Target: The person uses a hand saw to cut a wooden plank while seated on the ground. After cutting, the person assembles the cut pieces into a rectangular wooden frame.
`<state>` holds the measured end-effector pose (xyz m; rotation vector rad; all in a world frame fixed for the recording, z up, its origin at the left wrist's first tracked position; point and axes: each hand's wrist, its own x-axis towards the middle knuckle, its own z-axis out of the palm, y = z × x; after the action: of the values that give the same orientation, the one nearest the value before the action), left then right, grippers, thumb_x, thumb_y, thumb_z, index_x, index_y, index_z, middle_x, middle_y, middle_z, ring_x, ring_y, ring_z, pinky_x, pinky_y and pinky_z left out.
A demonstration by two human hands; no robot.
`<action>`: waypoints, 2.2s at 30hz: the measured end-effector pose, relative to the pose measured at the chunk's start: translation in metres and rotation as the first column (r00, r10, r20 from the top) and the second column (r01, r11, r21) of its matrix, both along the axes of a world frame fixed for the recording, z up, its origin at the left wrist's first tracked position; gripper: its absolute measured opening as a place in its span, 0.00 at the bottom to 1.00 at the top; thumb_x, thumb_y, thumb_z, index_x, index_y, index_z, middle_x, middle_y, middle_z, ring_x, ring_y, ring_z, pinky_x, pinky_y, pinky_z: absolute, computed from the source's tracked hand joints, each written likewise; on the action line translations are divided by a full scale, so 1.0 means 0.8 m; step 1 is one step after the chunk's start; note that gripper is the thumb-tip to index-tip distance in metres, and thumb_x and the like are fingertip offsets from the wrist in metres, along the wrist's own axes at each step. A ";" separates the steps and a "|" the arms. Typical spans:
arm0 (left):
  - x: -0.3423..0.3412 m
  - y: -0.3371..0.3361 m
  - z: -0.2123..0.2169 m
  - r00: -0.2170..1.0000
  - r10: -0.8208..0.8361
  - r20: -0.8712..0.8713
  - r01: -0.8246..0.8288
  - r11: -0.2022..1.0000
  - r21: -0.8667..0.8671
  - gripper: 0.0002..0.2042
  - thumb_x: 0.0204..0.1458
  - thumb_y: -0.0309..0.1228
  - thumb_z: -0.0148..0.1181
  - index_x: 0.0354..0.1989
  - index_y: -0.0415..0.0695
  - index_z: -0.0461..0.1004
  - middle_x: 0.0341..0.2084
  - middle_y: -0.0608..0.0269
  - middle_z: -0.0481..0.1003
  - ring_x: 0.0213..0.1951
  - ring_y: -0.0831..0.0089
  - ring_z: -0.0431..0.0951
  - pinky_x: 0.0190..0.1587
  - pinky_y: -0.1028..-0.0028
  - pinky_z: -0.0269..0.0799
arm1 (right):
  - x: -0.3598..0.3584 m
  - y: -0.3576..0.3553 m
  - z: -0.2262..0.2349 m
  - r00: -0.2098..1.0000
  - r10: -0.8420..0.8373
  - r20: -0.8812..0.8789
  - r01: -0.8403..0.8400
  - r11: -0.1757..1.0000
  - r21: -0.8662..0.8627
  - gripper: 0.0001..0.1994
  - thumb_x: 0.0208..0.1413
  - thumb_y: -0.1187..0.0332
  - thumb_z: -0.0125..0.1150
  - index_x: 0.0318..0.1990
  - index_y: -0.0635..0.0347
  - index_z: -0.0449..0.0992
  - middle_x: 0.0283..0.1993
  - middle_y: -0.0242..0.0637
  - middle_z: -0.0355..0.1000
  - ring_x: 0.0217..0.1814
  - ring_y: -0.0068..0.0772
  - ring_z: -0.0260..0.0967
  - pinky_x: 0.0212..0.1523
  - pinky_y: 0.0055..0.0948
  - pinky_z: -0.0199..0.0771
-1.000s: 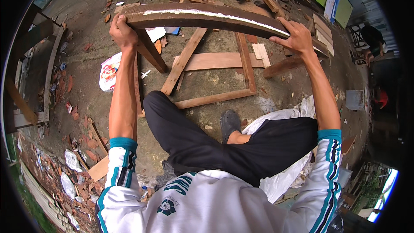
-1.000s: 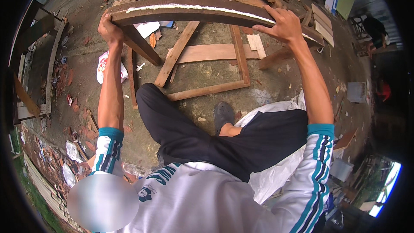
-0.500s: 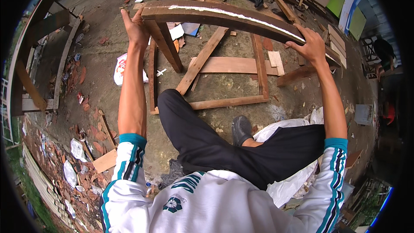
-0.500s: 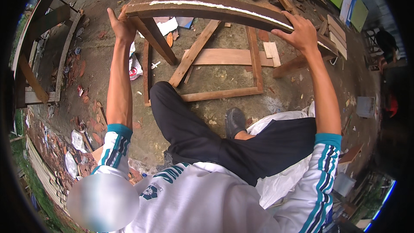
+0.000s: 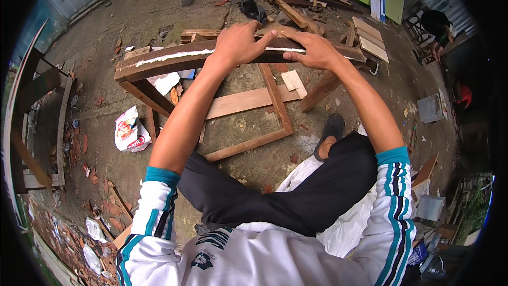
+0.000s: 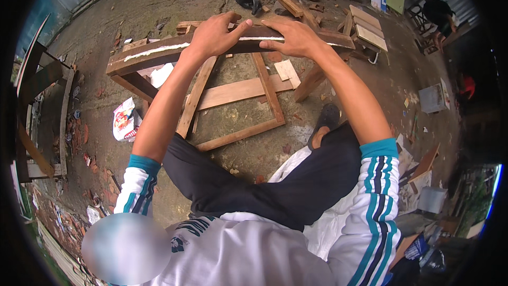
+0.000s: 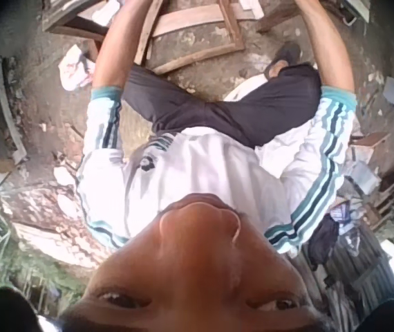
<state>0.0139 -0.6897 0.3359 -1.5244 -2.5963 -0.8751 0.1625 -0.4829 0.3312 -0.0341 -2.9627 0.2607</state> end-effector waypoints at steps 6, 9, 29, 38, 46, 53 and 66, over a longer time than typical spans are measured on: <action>0.051 0.094 0.008 0.999 0.036 -0.021 -0.041 0.935 -0.353 0.32 0.62 0.58 0.41 0.41 0.39 0.81 0.31 0.44 0.81 0.39 0.47 0.82 0.45 0.51 0.76 | 0.056 0.202 0.046 0.940 -0.341 -0.016 0.320 0.896 -0.308 0.34 0.59 0.38 0.56 0.63 0.54 0.73 0.58 0.52 0.74 0.61 0.49 0.72 0.61 0.42 0.70; 0.071 0.131 0.009 0.997 0.070 -0.023 -0.074 0.915 -0.397 0.27 0.65 0.52 0.42 0.40 0.40 0.81 0.26 0.42 0.79 0.34 0.45 0.81 0.40 0.50 0.74 | 0.090 0.336 0.020 0.916 -0.402 -0.001 0.366 0.834 -0.413 0.32 0.61 0.41 0.57 0.61 0.57 0.74 0.57 0.51 0.75 0.60 0.45 0.73 0.59 0.39 0.71; 0.174 0.349 0.032 0.601 0.799 -0.017 -0.596 0.434 -0.676 0.34 0.60 0.64 0.41 0.56 0.47 0.74 0.75 0.50 0.44 0.77 0.48 0.32 0.66 0.26 0.21 | 0.295 0.353 0.015 0.657 -0.163 0.736 0.754 0.154 -0.639 0.22 0.63 0.56 0.61 0.54 0.65 0.77 0.49 0.44 0.80 0.54 0.35 0.76 0.57 0.31 0.72; 0.176 0.355 0.034 0.542 0.839 -0.056 -0.654 0.379 -0.655 0.30 0.56 0.52 0.51 0.66 0.51 0.66 0.76 0.51 0.44 0.77 0.47 0.32 0.65 0.25 0.24 | 0.204 0.467 -0.027 0.686 -0.130 0.716 0.724 0.221 -0.653 0.22 0.62 0.52 0.60 0.51 0.63 0.79 0.45 0.46 0.81 0.50 0.41 0.79 0.53 0.36 0.75; 0.222 0.345 0.014 0.199 0.978 -0.061 -0.776 0.119 -0.619 0.35 0.58 0.53 0.53 0.72 0.51 0.60 0.77 0.56 0.41 0.76 0.44 0.31 0.68 0.30 0.24 | 0.063 0.575 -0.068 0.592 -0.094 0.800 0.793 0.244 -0.558 0.20 0.63 0.56 0.60 0.53 0.63 0.78 0.41 0.41 0.81 0.44 0.31 0.79 0.49 0.30 0.76; 0.183 0.372 0.000 0.189 0.982 0.009 -0.886 0.174 -0.429 0.25 0.51 0.29 0.56 0.61 0.53 0.73 0.75 0.58 0.48 0.75 0.41 0.37 0.73 0.45 0.40 | -0.097 0.750 -0.197 0.529 -0.195 0.826 0.774 0.509 -0.376 0.24 0.64 0.55 0.56 0.62 0.59 0.73 0.62 0.49 0.72 0.63 0.48 0.71 0.63 0.41 0.68; -0.054 0.529 -0.076 0.268 0.959 -0.097 -0.804 0.167 -0.571 0.10 0.51 0.30 0.56 0.35 0.49 0.85 0.67 0.67 0.67 0.75 0.45 0.45 0.74 0.57 0.46 | -0.286 0.994 -0.332 0.575 -0.295 0.763 0.624 0.762 -0.175 0.33 0.62 0.57 0.58 0.73 0.52 0.57 0.71 0.51 0.62 0.72 0.51 0.60 0.70 0.46 0.58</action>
<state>-0.0292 -0.2664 0.2753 0.5358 -3.2592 -0.1872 -0.0660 0.3120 0.0658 -1.2604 -3.3346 1.0263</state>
